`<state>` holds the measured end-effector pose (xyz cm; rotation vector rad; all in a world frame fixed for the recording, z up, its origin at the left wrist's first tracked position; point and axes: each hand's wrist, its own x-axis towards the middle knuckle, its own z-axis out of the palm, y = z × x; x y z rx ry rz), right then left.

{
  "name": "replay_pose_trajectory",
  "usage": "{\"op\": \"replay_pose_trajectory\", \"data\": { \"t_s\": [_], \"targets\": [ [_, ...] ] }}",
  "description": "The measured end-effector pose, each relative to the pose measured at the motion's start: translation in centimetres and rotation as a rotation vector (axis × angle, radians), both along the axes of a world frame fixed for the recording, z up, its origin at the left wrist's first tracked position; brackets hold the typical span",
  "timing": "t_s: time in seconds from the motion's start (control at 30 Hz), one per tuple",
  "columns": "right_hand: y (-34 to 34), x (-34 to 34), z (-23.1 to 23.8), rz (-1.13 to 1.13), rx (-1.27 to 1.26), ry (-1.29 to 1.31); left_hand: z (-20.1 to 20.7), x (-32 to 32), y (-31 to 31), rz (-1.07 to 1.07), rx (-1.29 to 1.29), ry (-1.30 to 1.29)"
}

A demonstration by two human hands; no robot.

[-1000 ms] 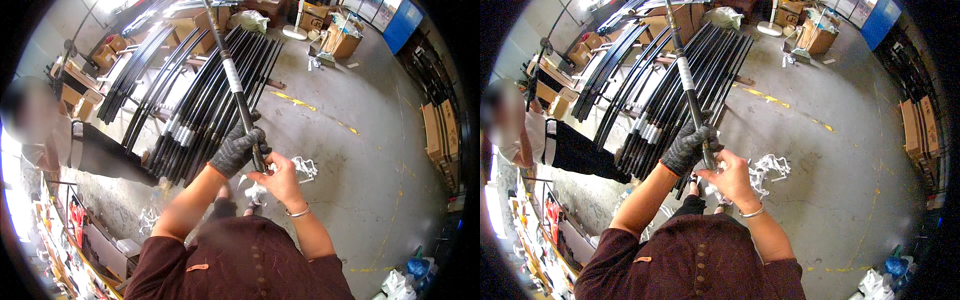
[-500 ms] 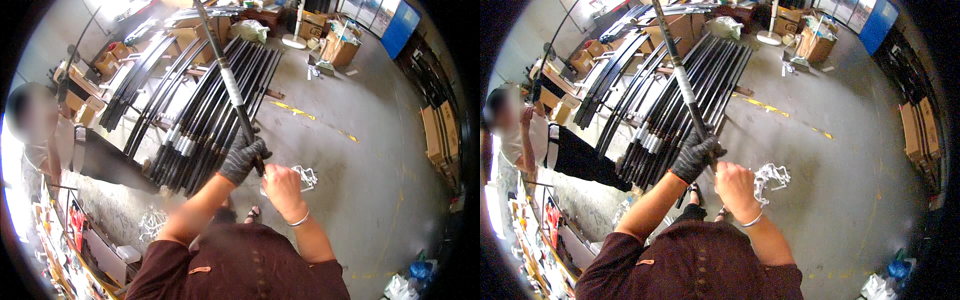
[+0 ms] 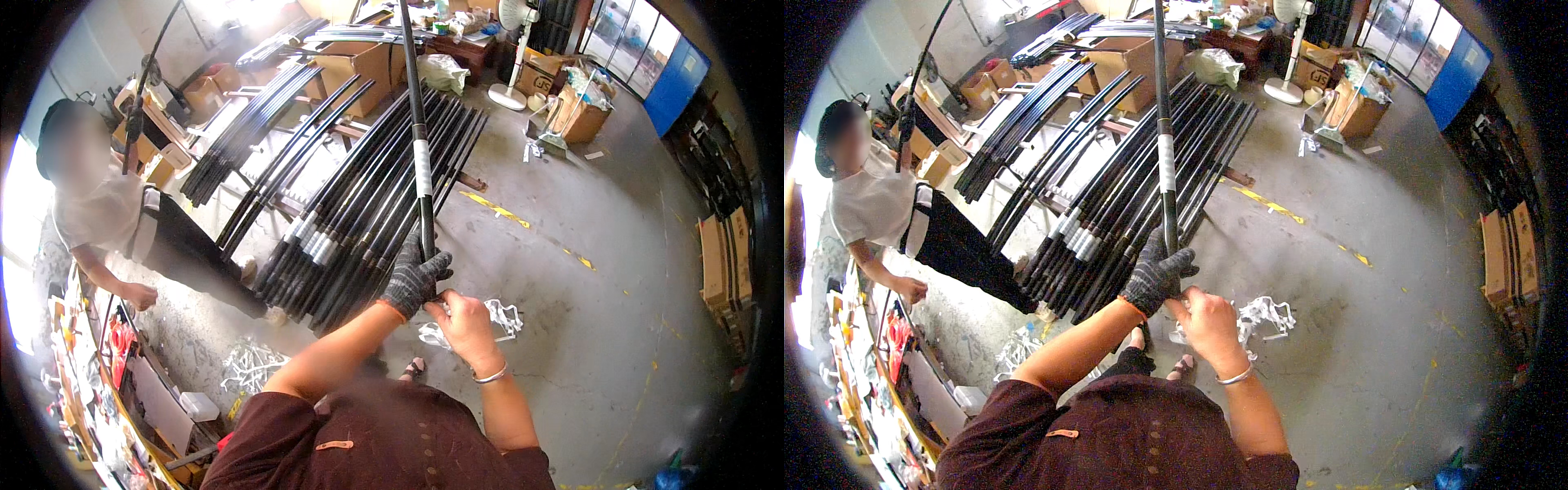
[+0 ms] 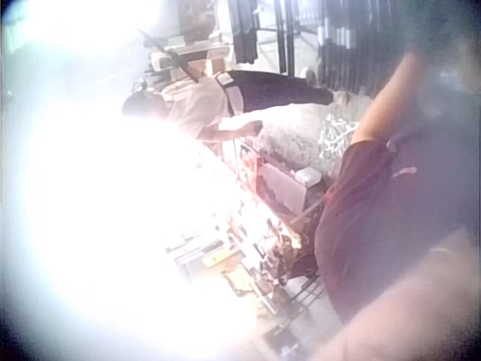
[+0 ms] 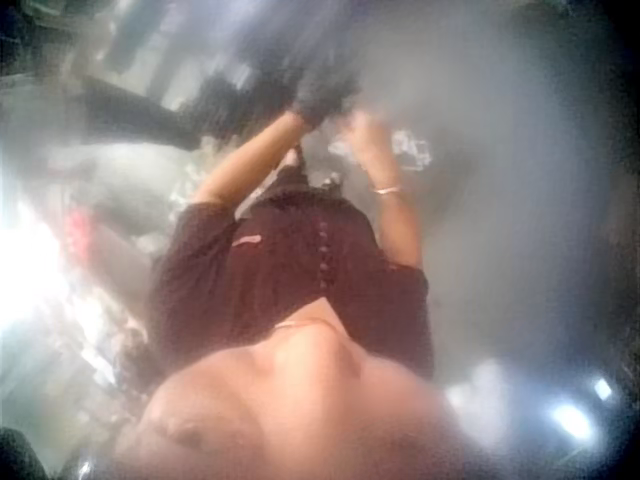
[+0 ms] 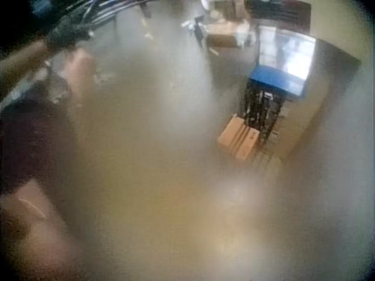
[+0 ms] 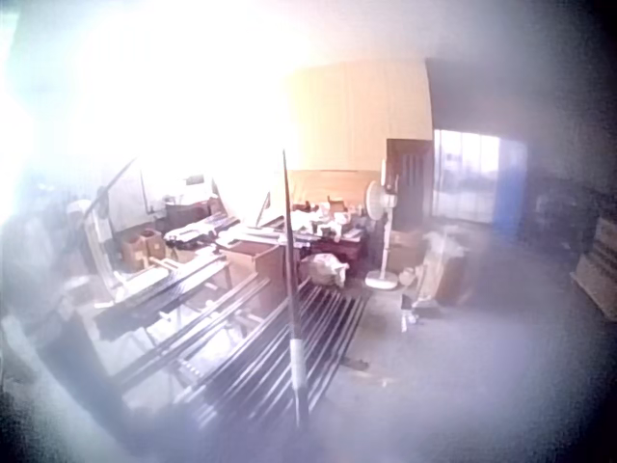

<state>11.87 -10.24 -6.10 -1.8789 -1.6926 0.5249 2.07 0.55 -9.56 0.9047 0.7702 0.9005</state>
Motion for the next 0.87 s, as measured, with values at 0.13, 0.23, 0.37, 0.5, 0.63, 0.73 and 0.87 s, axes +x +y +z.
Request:
{"op": "replay_pose_trajectory", "data": {
  "t_s": [0.13, 0.23, 0.37, 0.5, 0.63, 0.73, 0.87],
  "targets": [
    [0.4, -0.2, 0.0, 0.017, 0.025, -0.091, -0.5, 0.2, -0.3, 0.011, 0.059, 0.039],
    [0.5, 0.2, -0.8, 0.014, 0.1, 0.041, 0.1, -0.9, 0.2, -0.141, 0.17, 0.069],
    [0.8, -0.1, -1.9, 0.017, 0.18, 0.168, 0.6, -3.7, 1.8, -0.412, 0.02, 0.057],
    [0.7, -0.7, -3.0, -0.017, 0.204, 0.229, -0.2, -5.5, 2.6, -0.427, 0.044, 0.045],
    [1.6, -1.4, -4.4, 0.003, 0.32, 0.107, 1.3, -6.2, 1.9, -0.308, 0.062, 0.003],
    [2.6, -0.9, -5.1, -0.082, 0.269, -0.053, 1.8, -7.2, 2.4, -0.423, -0.011, -0.049],
    [3.7, 1.9, -7.7, -0.198, 0.173, -0.206, 3.0, -8.4, 2.5, -0.612, -0.031, -0.019]
  ]
}}
